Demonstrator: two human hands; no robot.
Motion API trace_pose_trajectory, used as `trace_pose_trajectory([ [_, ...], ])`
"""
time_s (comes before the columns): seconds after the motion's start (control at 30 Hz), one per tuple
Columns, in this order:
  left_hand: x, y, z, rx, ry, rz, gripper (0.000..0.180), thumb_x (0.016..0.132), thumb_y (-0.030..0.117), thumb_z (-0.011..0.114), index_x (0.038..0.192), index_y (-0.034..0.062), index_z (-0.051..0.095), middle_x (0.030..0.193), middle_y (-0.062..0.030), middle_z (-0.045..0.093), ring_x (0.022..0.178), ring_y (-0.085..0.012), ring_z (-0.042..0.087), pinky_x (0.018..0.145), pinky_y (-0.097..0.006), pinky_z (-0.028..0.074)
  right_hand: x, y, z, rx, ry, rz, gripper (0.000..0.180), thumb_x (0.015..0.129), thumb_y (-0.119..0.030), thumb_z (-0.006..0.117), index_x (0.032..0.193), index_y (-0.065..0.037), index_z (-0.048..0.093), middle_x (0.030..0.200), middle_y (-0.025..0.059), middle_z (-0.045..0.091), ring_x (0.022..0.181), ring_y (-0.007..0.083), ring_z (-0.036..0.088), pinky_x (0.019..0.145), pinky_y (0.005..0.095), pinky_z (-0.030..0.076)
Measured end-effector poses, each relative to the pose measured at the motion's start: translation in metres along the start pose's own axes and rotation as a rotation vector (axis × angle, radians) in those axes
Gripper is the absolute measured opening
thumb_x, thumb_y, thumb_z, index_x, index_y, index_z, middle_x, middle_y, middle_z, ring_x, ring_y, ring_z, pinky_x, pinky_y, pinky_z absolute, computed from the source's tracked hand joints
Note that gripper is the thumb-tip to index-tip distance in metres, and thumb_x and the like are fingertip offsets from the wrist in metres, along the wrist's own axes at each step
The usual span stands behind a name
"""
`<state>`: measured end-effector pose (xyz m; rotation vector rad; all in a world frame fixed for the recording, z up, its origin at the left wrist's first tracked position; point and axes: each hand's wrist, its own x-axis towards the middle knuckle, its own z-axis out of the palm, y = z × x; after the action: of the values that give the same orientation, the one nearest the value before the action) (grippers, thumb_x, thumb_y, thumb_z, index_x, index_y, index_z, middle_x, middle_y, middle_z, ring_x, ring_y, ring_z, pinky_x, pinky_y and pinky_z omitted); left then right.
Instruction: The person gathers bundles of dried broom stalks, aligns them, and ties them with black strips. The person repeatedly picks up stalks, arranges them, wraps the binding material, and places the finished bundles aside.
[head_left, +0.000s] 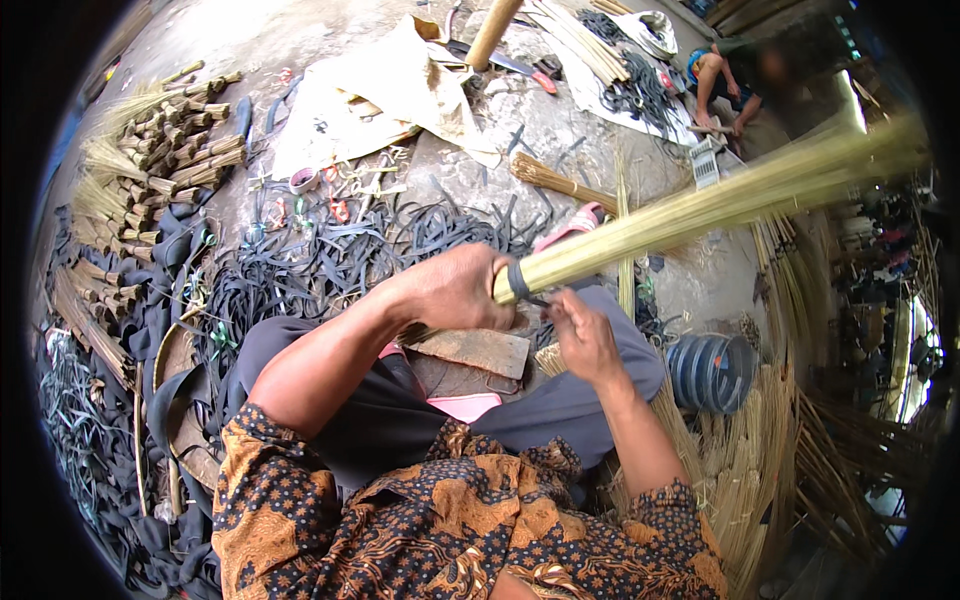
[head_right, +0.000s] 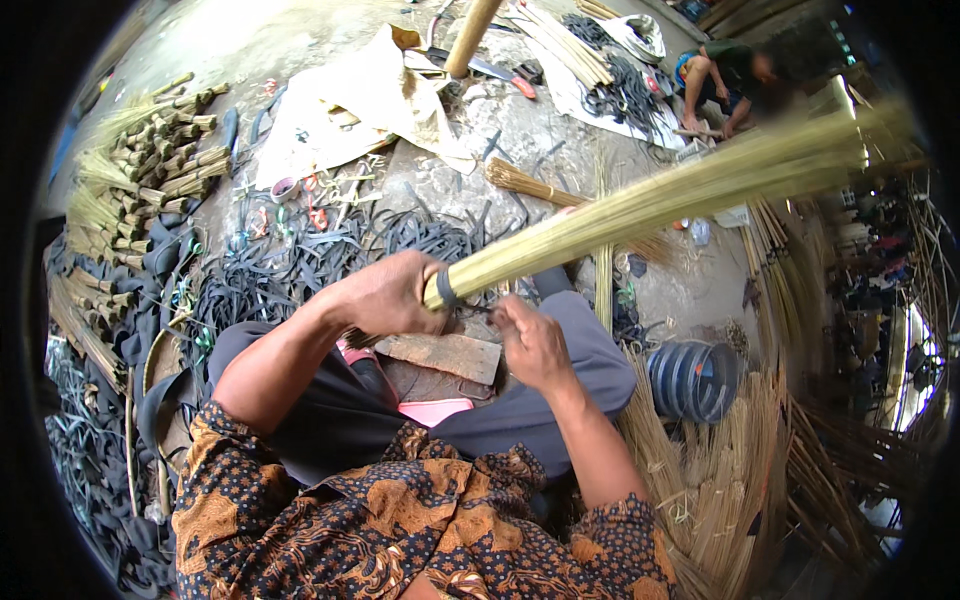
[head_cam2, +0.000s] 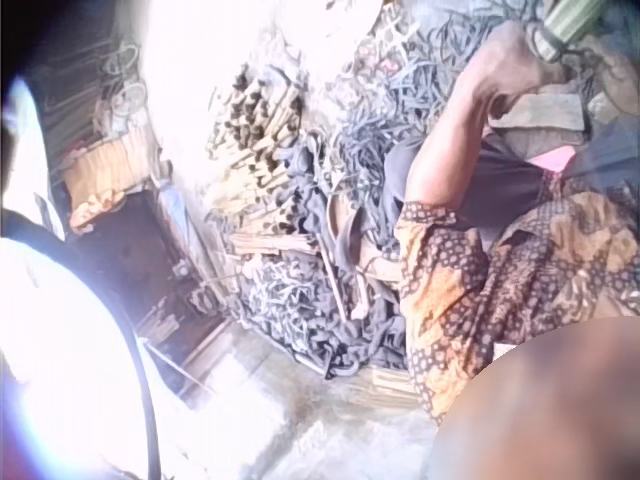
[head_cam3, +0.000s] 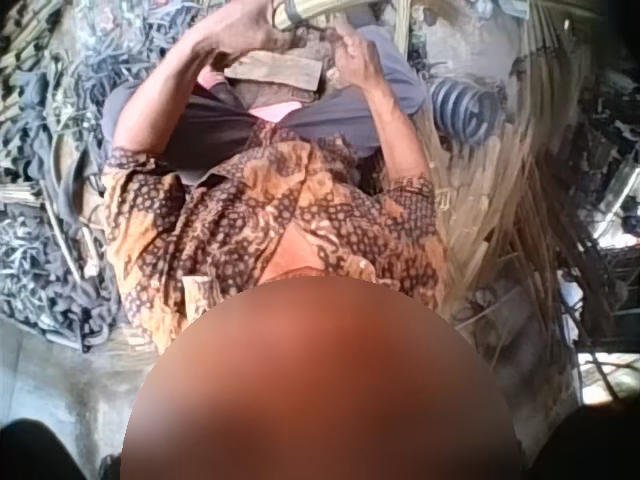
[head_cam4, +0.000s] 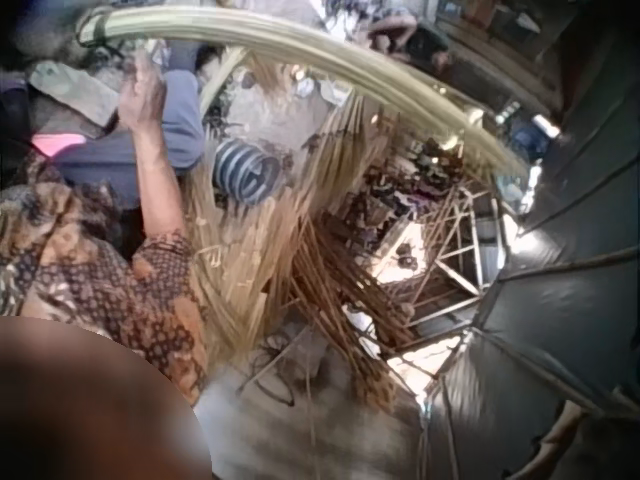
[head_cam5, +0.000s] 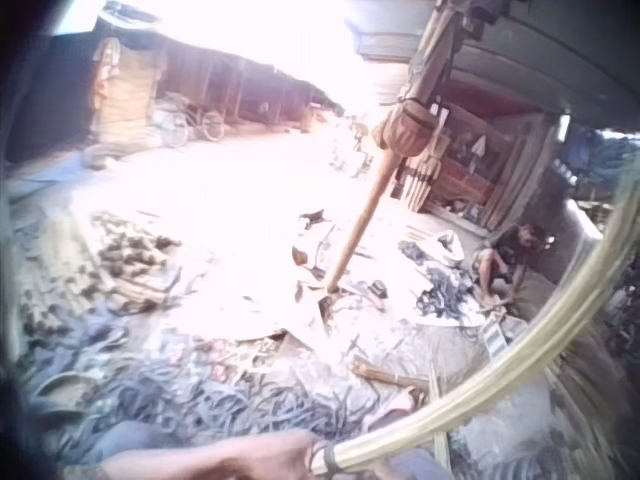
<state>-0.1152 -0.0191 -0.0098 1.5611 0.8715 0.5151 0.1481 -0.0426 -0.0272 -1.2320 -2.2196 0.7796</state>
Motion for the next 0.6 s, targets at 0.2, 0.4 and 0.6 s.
trace_pose_trajectory([
  [0.2, -0.001, 0.005, 0.015, -0.669, -0.477, -0.127, 0.037, 0.092, 0.038, 0.081, 0.087, 0.0056, 0.064, 0.063, 0.0014, 0.055, 0.053, -0.0094, 0.054, 0.050, -0.026, 0.043, 0.034, -0.012, 0.002, 0.209, -0.008, -0.293, 0.023, 0.092, -0.008, 0.070, 0.116, -0.006, 0.070, 0.102, 0.0123, 0.073, 0.094, 0.0320, 0.071, 0.082, 0.0410, 0.056],
  [0.4, 0.015, -0.023, 0.012, 0.332, 0.296, -0.209, 0.056, 0.087, 0.050, 0.077, 0.103, -0.0027, 0.064, 0.090, -0.0287, 0.071, 0.090, -0.0456, 0.071, 0.078, -0.053, 0.056, 0.046, -0.048, -0.031, 0.051, -0.244, 0.294, 0.034, 0.109, -0.023, 0.050, 0.133, -0.002, 0.061, 0.094, 0.0158, 0.075, 0.076, 0.0213, 0.074, 0.065, 0.0308, 0.054],
  [0.6, 0.021, -0.056, 0.029, 0.632, 0.351, -0.188, 0.031, 0.085, 0.026, 0.069, 0.109, 0.0069, 0.064, 0.083, -0.0238, 0.072, 0.081, -0.0424, 0.073, 0.073, -0.053, 0.059, 0.085, -0.038, 0.018, 0.840, -0.289, 0.603, 0.063, 0.110, -0.054, 0.041, 0.126, 0.004, 0.059, 0.076, 0.0133, 0.070, 0.053, 0.0157, 0.067, 0.046, 0.0259, 0.050],
])
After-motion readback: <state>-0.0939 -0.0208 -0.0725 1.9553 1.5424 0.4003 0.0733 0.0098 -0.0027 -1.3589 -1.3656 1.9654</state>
